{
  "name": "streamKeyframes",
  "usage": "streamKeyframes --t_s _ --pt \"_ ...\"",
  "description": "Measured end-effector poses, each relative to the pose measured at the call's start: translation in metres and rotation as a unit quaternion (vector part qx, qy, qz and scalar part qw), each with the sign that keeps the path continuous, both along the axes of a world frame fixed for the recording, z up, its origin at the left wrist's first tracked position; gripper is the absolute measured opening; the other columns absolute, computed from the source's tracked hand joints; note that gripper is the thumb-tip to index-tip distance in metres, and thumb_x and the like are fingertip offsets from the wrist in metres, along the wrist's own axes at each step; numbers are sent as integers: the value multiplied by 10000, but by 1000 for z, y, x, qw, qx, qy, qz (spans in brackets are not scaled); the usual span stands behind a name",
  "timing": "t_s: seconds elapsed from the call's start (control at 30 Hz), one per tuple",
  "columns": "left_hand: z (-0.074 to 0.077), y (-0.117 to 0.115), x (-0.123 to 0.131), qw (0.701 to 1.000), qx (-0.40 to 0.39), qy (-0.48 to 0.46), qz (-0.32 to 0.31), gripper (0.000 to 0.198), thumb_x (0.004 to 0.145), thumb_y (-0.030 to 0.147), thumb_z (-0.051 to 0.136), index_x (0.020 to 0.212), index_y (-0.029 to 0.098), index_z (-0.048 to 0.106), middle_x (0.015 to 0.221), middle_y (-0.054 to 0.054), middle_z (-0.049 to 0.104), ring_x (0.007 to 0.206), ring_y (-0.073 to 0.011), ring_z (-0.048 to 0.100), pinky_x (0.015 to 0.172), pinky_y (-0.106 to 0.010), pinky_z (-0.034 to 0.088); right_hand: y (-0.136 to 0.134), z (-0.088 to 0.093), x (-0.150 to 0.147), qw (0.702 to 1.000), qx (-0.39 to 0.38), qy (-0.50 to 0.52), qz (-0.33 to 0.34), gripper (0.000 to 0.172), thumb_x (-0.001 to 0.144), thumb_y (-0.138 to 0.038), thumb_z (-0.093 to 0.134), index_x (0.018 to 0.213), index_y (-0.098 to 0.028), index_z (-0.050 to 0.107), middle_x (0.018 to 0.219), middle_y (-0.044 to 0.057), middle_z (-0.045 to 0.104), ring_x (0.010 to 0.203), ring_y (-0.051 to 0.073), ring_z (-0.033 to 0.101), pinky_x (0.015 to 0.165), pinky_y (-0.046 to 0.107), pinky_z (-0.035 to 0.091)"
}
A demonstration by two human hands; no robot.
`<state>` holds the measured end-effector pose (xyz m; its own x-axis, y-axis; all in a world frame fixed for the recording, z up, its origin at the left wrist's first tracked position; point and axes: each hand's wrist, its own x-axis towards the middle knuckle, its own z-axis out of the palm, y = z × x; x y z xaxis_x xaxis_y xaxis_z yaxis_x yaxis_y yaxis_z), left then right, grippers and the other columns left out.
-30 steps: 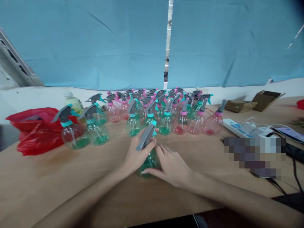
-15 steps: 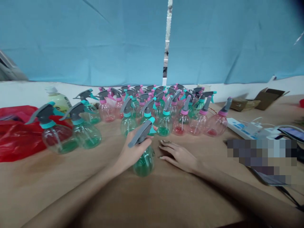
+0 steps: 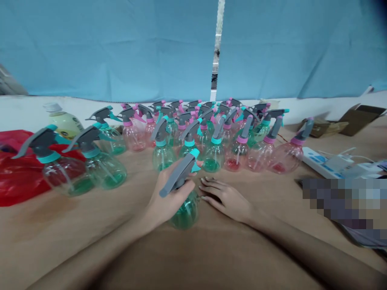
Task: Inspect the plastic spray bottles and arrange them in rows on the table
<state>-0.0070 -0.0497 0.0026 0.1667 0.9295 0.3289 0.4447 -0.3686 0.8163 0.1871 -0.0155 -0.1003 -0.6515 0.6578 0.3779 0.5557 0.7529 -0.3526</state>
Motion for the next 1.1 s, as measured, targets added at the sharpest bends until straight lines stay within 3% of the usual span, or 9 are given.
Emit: streamKeyframes --t_s 0.27,0.57,0.77,0.97,1.1 --pt "7 -1 3 1000 10 18 -2 284 693 153 458 928 222 600 796 6 645 696 -163 602 676 -287 500 3 -6 1 1000 13 -4 5 391 933 -353 417 1281 -205 515 1316 67 538 1274 210 428 1072 433 356" --pt "8 0 -1 998 42 36 -7 214 688 130 463 822 204 613 576 55 491 504 -113 447 534 -239 411 2 -5 1 1000 2 -12 1 403 933 -358 416 1290 -193 505 1334 64 521 1288 203 408 1088 419 337" --pt "9 -1 1 999 40 -1 -37 171 710 138 454 776 204 597 769 8 618 724 -153 586 712 -271 459 2 -6 2 1000 -1 -7 5 404 933 -362 415 1295 -206 501 1336 63 520 1286 208 412 1084 431 338" --pt "10 -2 2 1000 12 6 3 187 677 163 468 785 209 614 648 25 595 558 -139 529 557 -261 452 2 -6 2 1000 0 -7 1 405 934 -368 410 1291 -203 504 1343 57 513 1290 200 406 1084 420 341" --pt "3 -1 3 1000 15 -23 -4 339 694 128 484 976 233 640 910 -2 687 820 -168 641 736 -278 511 3 -7 3 1000 0 -15 4 402 936 -369 406 1288 -204 508 1351 56 504 1293 198 401 1090 420 331"
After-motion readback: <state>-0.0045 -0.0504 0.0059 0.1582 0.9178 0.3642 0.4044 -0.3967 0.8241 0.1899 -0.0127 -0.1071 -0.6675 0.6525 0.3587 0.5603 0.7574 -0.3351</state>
